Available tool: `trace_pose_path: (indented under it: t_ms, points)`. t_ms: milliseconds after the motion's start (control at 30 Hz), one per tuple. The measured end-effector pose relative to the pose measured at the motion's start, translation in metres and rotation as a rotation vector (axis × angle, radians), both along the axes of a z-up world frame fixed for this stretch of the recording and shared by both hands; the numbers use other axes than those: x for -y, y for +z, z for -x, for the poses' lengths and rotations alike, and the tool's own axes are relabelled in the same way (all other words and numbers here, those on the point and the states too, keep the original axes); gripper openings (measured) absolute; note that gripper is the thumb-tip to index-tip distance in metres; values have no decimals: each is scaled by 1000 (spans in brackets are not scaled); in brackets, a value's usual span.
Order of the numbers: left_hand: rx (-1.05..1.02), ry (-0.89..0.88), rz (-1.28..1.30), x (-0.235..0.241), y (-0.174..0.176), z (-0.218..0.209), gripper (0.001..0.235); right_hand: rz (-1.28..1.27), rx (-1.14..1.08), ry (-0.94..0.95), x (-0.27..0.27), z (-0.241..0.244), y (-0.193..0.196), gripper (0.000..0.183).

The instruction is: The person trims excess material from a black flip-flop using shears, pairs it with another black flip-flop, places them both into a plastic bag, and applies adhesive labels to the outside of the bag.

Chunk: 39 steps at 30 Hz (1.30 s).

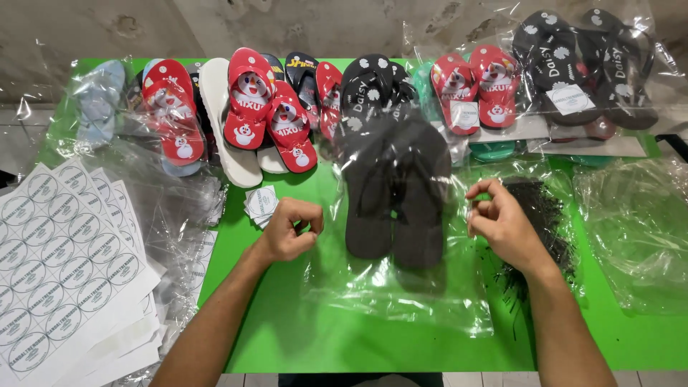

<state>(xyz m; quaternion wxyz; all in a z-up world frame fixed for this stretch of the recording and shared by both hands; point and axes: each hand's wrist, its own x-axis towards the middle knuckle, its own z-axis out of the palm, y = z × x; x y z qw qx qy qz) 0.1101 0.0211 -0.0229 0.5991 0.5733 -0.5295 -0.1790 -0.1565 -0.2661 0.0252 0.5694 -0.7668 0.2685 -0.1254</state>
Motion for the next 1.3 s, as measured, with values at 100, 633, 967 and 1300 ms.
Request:
trace_pose_path:
  t_ms: [100,633,967,1300]
  points:
    - [-31,-126,-59,-6,-1,-7,21,-156,-108,141,1,8,-2,42]
    - [-456,345,-279,18,4,31,21,358,-218,-295,-27,-23,16,34]
    - [-506,279,-351,21,12,24,21,220,-164,-270,-21,-22,4,33]
    - [-549,339,-226,26,-13,7,17,286,83,-286,-1,-20,-22,24]
